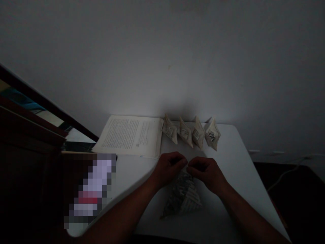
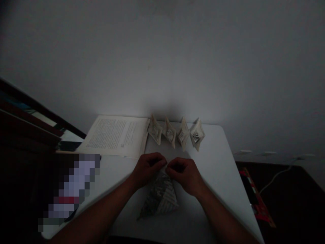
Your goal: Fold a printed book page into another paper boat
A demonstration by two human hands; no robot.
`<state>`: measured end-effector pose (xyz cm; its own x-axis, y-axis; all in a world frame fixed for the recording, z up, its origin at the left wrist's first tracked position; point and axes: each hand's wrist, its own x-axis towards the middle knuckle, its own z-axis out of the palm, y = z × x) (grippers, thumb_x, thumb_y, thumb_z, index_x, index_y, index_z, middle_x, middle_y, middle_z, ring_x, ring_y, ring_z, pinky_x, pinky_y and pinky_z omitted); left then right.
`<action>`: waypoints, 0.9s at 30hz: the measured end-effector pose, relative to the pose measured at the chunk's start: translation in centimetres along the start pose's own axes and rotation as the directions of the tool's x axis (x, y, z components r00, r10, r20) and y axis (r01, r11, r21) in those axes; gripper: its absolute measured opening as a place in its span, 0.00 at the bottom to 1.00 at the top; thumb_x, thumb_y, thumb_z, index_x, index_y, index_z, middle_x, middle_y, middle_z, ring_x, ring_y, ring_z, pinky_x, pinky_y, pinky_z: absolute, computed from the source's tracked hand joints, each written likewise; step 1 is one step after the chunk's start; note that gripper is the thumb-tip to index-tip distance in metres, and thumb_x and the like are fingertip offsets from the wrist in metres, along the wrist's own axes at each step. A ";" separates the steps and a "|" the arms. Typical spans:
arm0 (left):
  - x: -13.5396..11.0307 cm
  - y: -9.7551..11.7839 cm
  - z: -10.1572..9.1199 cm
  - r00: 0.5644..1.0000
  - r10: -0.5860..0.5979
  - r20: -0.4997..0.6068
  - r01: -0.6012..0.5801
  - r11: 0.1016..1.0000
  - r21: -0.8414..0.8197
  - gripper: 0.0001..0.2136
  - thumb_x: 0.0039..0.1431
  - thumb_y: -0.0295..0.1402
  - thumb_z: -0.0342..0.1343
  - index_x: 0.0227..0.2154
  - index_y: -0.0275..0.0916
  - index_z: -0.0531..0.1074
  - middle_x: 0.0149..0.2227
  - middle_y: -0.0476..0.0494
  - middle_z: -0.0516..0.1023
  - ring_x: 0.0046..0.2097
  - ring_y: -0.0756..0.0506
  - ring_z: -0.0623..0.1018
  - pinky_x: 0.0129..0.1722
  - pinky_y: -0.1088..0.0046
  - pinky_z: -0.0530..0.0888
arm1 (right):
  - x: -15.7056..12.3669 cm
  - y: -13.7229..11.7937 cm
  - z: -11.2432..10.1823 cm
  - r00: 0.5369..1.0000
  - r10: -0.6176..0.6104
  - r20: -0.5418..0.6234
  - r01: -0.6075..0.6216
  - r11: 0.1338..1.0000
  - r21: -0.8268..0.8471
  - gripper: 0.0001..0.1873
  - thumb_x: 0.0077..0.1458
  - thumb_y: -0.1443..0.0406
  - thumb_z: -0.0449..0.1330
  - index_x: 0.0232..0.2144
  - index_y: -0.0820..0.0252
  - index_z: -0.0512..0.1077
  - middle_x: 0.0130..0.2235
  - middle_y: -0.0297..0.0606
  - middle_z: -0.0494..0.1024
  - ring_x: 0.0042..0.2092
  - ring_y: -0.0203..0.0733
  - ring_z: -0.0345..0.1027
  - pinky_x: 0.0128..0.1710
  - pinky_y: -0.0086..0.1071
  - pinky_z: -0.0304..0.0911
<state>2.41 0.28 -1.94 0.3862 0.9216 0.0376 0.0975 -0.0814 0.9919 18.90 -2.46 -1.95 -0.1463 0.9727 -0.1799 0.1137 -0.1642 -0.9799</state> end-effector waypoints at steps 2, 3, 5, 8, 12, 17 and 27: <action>0.0 0.0 0.1 1.000 -0.008 -0.010 0.008 1.000 0.003 0.07 0.53 0.33 0.55 0.25 0.34 0.72 0.23 0.51 0.71 0.27 0.52 0.69 0.29 0.78 0.65 | -0.1 -0.1 0.0 1.000 -0.014 0.000 0.014 1.000 -0.021 0.06 0.41 0.64 0.64 0.22 0.61 0.71 0.22 0.30 0.71 0.24 0.33 0.63 0.25 0.27 0.59; 0.0 0.1 0.2 1.000 -0.014 -0.017 0.015 1.000 0.006 0.07 0.53 0.33 0.55 0.24 0.34 0.72 0.23 0.51 0.70 0.27 0.52 0.69 0.29 0.78 0.65 | -0.1 -0.1 0.0 1.000 -0.018 0.001 0.018 0.999 -0.030 0.06 0.42 0.64 0.64 0.22 0.61 0.71 0.22 0.30 0.72 0.25 0.33 0.64 0.25 0.27 0.59; 0.0 0.1 0.3 0.999 -0.017 -0.031 0.018 1.000 0.018 0.08 0.53 0.33 0.55 0.24 0.34 0.71 0.22 0.51 0.69 0.26 0.52 0.68 0.28 0.78 0.64 | -0.1 -0.1 -0.1 1.000 -0.017 0.002 0.017 0.999 -0.035 0.06 0.42 0.63 0.64 0.22 0.61 0.71 0.22 0.30 0.72 0.25 0.34 0.64 0.26 0.27 0.60; 0.0 0.1 0.3 0.999 0.012 -0.044 -0.010 0.999 0.038 0.08 0.53 0.34 0.54 0.24 0.35 0.71 0.23 0.51 0.69 0.27 0.52 0.68 0.29 0.78 0.65 | 0.1 -0.1 -0.2 1.000 -0.002 -0.014 0.001 1.000 -0.021 0.08 0.41 0.62 0.64 0.23 0.61 0.72 0.22 0.31 0.73 0.25 0.35 0.65 0.26 0.28 0.61; -0.1 0.2 0.3 0.996 0.040 -0.077 -0.034 0.996 0.077 0.08 0.55 0.34 0.53 0.25 0.35 0.70 0.24 0.51 0.70 0.28 0.51 0.69 0.30 0.77 0.65 | 0.3 -0.1 -0.1 1.000 0.014 -0.017 -0.014 1.000 0.011 0.09 0.41 0.61 0.65 0.25 0.61 0.74 0.24 0.33 0.75 0.26 0.35 0.67 0.27 0.29 0.63; 0.0 0.2 0.3 0.988 0.031 -0.149 -0.017 0.995 0.095 0.08 0.55 0.35 0.53 0.25 0.36 0.69 0.23 0.52 0.68 0.27 0.52 0.67 0.28 0.78 0.64 | 0.1 -0.3 -0.1 0.999 0.036 -0.006 -0.036 0.999 0.017 0.08 0.41 0.62 0.65 0.25 0.61 0.74 0.24 0.33 0.76 0.26 0.35 0.67 0.27 0.29 0.63; -0.2 0.2 0.2 1.000 -0.002 -0.010 0.004 0.986 0.169 0.16 0.58 0.40 0.49 0.19 0.35 0.65 0.18 0.54 0.60 0.23 0.53 0.61 0.24 0.77 0.58 | 0.1 0.1 -0.4 0.999 0.007 -0.053 -0.007 1.000 -0.007 0.10 0.41 0.60 0.65 0.24 0.61 0.73 0.24 0.34 0.75 0.26 0.37 0.67 0.28 0.30 0.64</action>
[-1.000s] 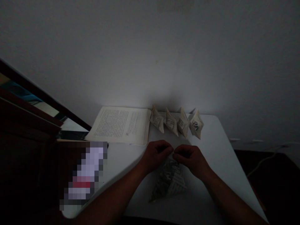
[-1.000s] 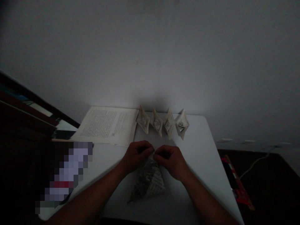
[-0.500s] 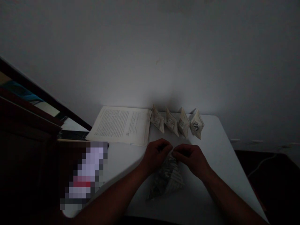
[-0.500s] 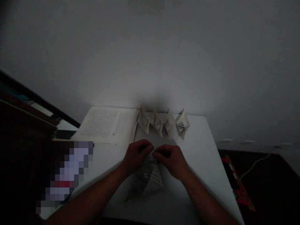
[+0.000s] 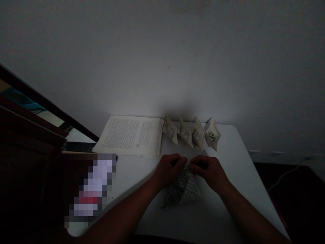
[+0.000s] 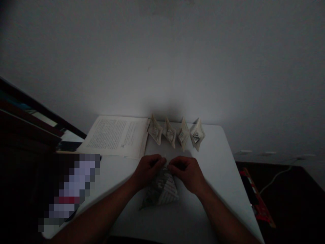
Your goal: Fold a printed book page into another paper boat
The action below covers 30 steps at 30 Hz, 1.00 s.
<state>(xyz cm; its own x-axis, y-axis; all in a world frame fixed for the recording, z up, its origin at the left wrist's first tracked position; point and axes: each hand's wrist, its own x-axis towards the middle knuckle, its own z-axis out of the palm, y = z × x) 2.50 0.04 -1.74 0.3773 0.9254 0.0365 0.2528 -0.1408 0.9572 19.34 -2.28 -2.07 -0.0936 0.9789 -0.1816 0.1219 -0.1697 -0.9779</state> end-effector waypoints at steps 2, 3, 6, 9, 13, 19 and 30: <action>-0.1 0.2 -0.1 1.000 0.029 0.010 -0.029 0.998 0.048 0.18 0.58 0.40 0.48 0.17 0.35 0.63 0.18 0.55 0.57 0.23 0.54 0.60 0.24 0.77 0.57 | 0.0 -0.1 0.0 1.000 0.011 -0.010 -0.011 1.000 0.013 0.11 0.40 0.59 0.65 0.24 0.61 0.73 0.23 0.34 0.75 0.26 0.37 0.67 0.27 0.30 0.64; -0.1 0.2 -0.2 0.999 0.040 0.007 -0.041 0.997 0.058 0.18 0.58 0.40 0.48 0.16 0.36 0.62 0.18 0.55 0.57 0.23 0.53 0.60 0.24 0.77 0.57 | -0.1 -0.2 0.1 1.000 0.013 -0.010 -0.013 1.000 0.016 0.11 0.40 0.59 0.65 0.24 0.61 0.73 0.23 0.34 0.75 0.26 0.37 0.67 0.27 0.30 0.64; -0.1 0.4 -0.3 0.999 0.046 0.005 -0.046 0.997 0.056 0.18 0.58 0.39 0.47 0.16 0.36 0.62 0.18 0.55 0.57 0.23 0.53 0.60 0.24 0.77 0.57 | -0.2 -0.3 0.2 1.000 0.003 -0.002 -0.003 1.000 -0.001 0.11 0.40 0.58 0.65 0.23 0.60 0.73 0.23 0.34 0.75 0.26 0.38 0.67 0.27 0.30 0.64; 0.0 0.3 -0.2 0.999 0.049 0.008 -0.050 0.997 0.059 0.17 0.58 0.39 0.47 0.16 0.36 0.62 0.18 0.55 0.58 0.24 0.53 0.60 0.25 0.77 0.57 | -0.2 -0.2 0.2 1.000 -0.017 -0.004 0.017 1.000 -0.018 0.10 0.41 0.59 0.64 0.23 0.60 0.73 0.23 0.33 0.75 0.27 0.37 0.67 0.28 0.30 0.63; 0.2 0.2 -0.1 0.998 0.061 0.015 -0.062 0.995 0.082 0.18 0.58 0.38 0.48 0.15 0.36 0.61 0.18 0.55 0.58 0.24 0.53 0.60 0.25 0.77 0.57 | -0.2 0.0 0.1 0.998 -0.045 0.032 0.046 0.999 -0.027 0.10 0.44 0.59 0.63 0.24 0.60 0.73 0.24 0.33 0.74 0.27 0.36 0.67 0.28 0.29 0.62; 0.2 -0.1 -0.1 0.998 0.057 0.004 -0.057 0.994 0.088 0.18 0.59 0.39 0.47 0.17 0.35 0.64 0.18 0.54 0.59 0.24 0.53 0.60 0.24 0.77 0.57 | 0.0 0.0 0.1 0.999 -0.047 0.000 0.047 0.998 -0.041 0.11 0.43 0.58 0.63 0.24 0.60 0.72 0.24 0.33 0.74 0.27 0.36 0.66 0.28 0.29 0.62; 0.2 -0.1 -0.3 0.999 0.037 -0.037 -0.033 0.994 0.106 0.18 0.58 0.40 0.47 0.17 0.36 0.63 0.18 0.54 0.57 0.24 0.53 0.60 0.24 0.77 0.57 | -0.1 -0.3 0.1 0.999 -0.039 0.017 0.039 0.999 -0.027 0.11 0.45 0.58 0.62 0.24 0.60 0.73 0.24 0.33 0.74 0.27 0.37 0.66 0.28 0.29 0.62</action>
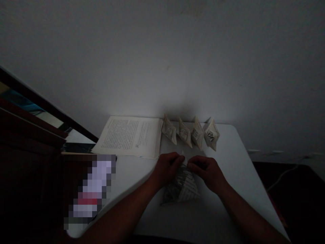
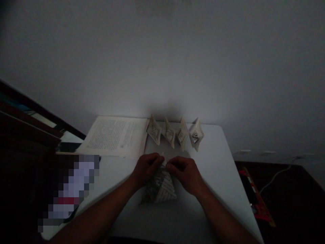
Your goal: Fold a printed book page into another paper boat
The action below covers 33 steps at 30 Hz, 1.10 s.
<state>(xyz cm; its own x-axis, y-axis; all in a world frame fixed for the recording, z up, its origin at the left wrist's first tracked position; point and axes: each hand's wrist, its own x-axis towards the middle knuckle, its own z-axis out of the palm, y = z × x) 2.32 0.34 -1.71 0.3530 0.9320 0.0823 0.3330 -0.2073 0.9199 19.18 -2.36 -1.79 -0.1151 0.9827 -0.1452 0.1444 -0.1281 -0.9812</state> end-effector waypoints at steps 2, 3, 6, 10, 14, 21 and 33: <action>0.0 -0.1 0.0 1.000 -0.015 -0.021 0.014 1.000 -0.018 0.18 0.58 0.41 0.48 0.17 0.36 0.62 0.18 0.55 0.57 0.23 0.53 0.59 0.23 0.77 0.57 | 0.0 0.0 0.0 1.000 -0.003 0.010 0.003 1.000 -0.012 0.11 0.45 0.58 0.62 0.24 0.60 0.73 0.24 0.33 0.74 0.27 0.36 0.66 0.27 0.29 0.61; 0.0 -0.1 0.0 1.000 -0.022 -0.022 0.022 0.999 -0.031 0.18 0.58 0.42 0.48 0.17 0.36 0.62 0.18 0.55 0.56 0.23 0.53 0.59 0.23 0.77 0.57 | 0.0 0.1 0.0 1.000 -0.006 0.011 0.006 1.000 -0.020 0.11 0.45 0.58 0.62 0.23 0.60 0.73 0.23 0.33 0.73 0.26 0.36 0.65 0.27 0.29 0.61; 0.0 -0.2 0.0 0.999 -0.034 0.003 0.034 0.996 -0.079 0.18 0.58 0.42 0.47 0.17 0.36 0.62 0.18 0.55 0.57 0.23 0.54 0.59 0.23 0.78 0.57 | 0.0 0.3 -0.1 1.000 -0.003 0.003 0.003 0.999 -0.043 0.11 0.46 0.58 0.61 0.23 0.61 0.72 0.22 0.32 0.72 0.25 0.35 0.63 0.25 0.28 0.59; 0.0 0.0 -0.1 0.998 -0.036 0.054 0.042 0.992 -0.121 0.17 0.57 0.41 0.49 0.18 0.36 0.63 0.19 0.54 0.58 0.23 0.54 0.59 0.23 0.78 0.57 | 0.0 0.3 -0.2 0.999 0.002 -0.036 -0.004 0.999 -0.039 0.11 0.45 0.58 0.61 0.23 0.61 0.72 0.22 0.32 0.72 0.25 0.35 0.63 0.26 0.28 0.60; -0.1 -0.1 -0.2 0.998 -0.030 0.047 0.034 0.995 -0.097 0.17 0.57 0.41 0.48 0.18 0.36 0.64 0.18 0.54 0.58 0.23 0.53 0.59 0.23 0.78 0.58 | 0.0 0.0 -0.2 0.998 -0.001 -0.057 -0.001 0.999 -0.038 0.12 0.45 0.56 0.61 0.23 0.60 0.73 0.23 0.33 0.73 0.27 0.37 0.65 0.27 0.29 0.61; 0.0 -0.5 -0.7 0.989 -0.061 -0.137 0.051 0.996 -0.078 0.17 0.59 0.43 0.46 0.19 0.37 0.60 0.20 0.54 0.56 0.25 0.53 0.60 0.24 0.78 0.58 | -0.6 -0.1 0.0 1.000 -0.009 0.013 0.010 0.995 -0.103 0.15 0.47 0.54 0.60 0.23 0.61 0.73 0.21 0.32 0.72 0.24 0.35 0.63 0.23 0.27 0.58; -0.4 0.2 -0.5 0.966 -0.032 -0.256 0.054 0.995 0.081 0.16 0.62 0.41 0.43 0.21 0.38 0.59 0.18 0.56 0.58 0.22 0.53 0.63 0.24 0.77 0.57 | -0.9 -0.2 0.4 0.997 -0.067 -0.034 0.057 0.968 -0.246 0.13 0.49 0.55 0.60 0.23 0.58 0.75 0.19 0.33 0.73 0.19 0.35 0.66 0.19 0.26 0.61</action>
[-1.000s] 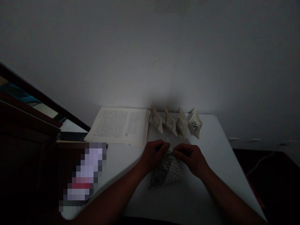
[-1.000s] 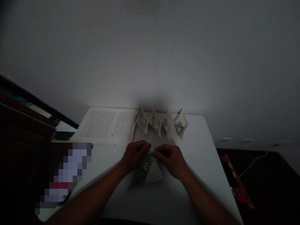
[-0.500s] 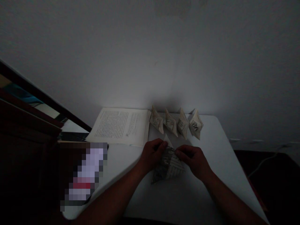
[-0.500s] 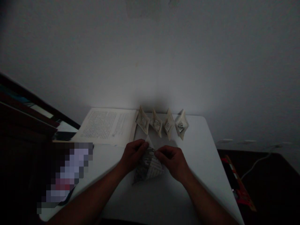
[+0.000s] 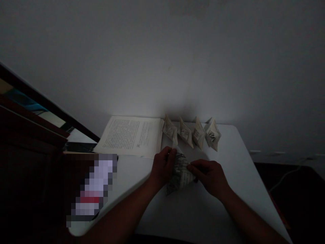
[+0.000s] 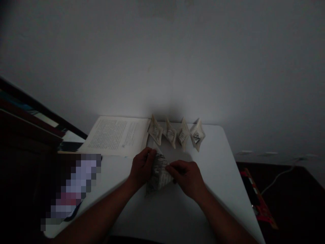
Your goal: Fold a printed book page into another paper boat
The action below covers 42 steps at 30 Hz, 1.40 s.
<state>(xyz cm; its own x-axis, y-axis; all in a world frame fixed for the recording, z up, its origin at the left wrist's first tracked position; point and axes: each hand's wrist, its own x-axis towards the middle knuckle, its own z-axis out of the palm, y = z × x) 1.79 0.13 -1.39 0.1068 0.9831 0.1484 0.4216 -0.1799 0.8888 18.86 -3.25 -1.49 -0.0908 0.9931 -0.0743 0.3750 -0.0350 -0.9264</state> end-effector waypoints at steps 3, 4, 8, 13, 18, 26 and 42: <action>0.0 0.1 0.0 1.000 -0.004 -0.005 0.003 1.000 -0.006 0.16 0.62 0.41 0.43 0.21 0.38 0.59 0.18 0.56 0.59 0.22 0.53 0.63 0.24 0.77 0.57 | 0.0 -0.1 0.1 1.000 -0.009 -0.005 0.009 1.000 -0.011 0.12 0.49 0.56 0.60 0.23 0.58 0.74 0.19 0.32 0.73 0.19 0.35 0.67 0.19 0.26 0.61; -0.1 0.1 0.0 1.000 -0.003 -0.004 0.003 1.000 -0.007 0.16 0.62 0.41 0.43 0.21 0.38 0.60 0.18 0.56 0.59 0.23 0.53 0.63 0.24 0.77 0.57 | 0.0 -0.1 0.1 1.000 -0.008 -0.007 0.008 1.000 -0.009 0.12 0.49 0.56 0.60 0.23 0.58 0.74 0.19 0.32 0.73 0.19 0.35 0.67 0.19 0.26 0.61; -0.1 0.1 0.0 1.000 -0.004 -0.030 0.003 1.000 -0.007 0.16 0.62 0.41 0.43 0.22 0.38 0.61 0.18 0.56 0.59 0.23 0.53 0.63 0.23 0.78 0.57 | 0.0 0.0 0.1 1.000 0.009 -0.016 -0.009 1.000 0.019 0.12 0.48 0.56 0.61 0.24 0.59 0.75 0.19 0.33 0.73 0.18 0.34 0.65 0.18 0.26 0.60; 0.1 -0.2 -0.1 0.995 -0.015 -0.104 0.010 0.999 -0.048 0.15 0.62 0.40 0.44 0.22 0.38 0.62 0.19 0.55 0.60 0.24 0.53 0.64 0.25 0.78 0.58 | 0.0 0.1 -0.1 0.998 0.008 0.058 -0.012 0.998 0.054 0.16 0.49 0.55 0.60 0.20 0.61 0.72 0.16 0.33 0.71 0.18 0.33 0.63 0.19 0.26 0.58; 0.2 -0.3 -0.1 0.992 -0.042 -0.117 0.031 0.995 -0.099 0.15 0.62 0.40 0.44 0.23 0.38 0.63 0.20 0.55 0.61 0.25 0.53 0.63 0.25 0.78 0.59 | -0.1 0.0 -0.3 0.995 -0.041 0.095 0.037 0.998 0.048 0.19 0.51 0.57 0.58 0.14 0.61 0.67 0.14 0.31 0.67 0.18 0.31 0.59 0.19 0.25 0.54; 0.2 -0.2 0.1 0.993 -0.075 -0.094 0.058 0.983 -0.172 0.15 0.61 0.41 0.46 0.22 0.38 0.62 0.20 0.56 0.58 0.24 0.53 0.61 0.24 0.79 0.59 | -0.1 0.3 -0.2 0.981 -0.079 0.180 0.052 0.988 0.147 0.20 0.53 0.56 0.57 0.16 0.62 0.68 0.16 0.32 0.67 0.19 0.31 0.59 0.21 0.26 0.53; 0.3 -0.1 0.1 0.998 -0.056 -0.041 0.049 0.988 -0.143 0.15 0.61 0.40 0.46 0.22 0.38 0.61 0.20 0.55 0.59 0.25 0.52 0.63 0.25 0.78 0.59 | -0.2 0.0 -0.4 0.935 -0.116 0.335 0.059 0.982 0.177 0.20 0.54 0.56 0.56 0.19 0.63 0.69 0.18 0.34 0.69 0.22 0.32 0.61 0.22 0.26 0.55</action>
<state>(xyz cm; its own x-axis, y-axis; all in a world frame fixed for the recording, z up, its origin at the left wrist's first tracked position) 1.87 0.42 -1.47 0.0461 0.9921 0.1165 0.2930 -0.1249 0.9479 19.28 -3.38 -1.33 -0.4378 0.8950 -0.0853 0.1999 0.0044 -0.9798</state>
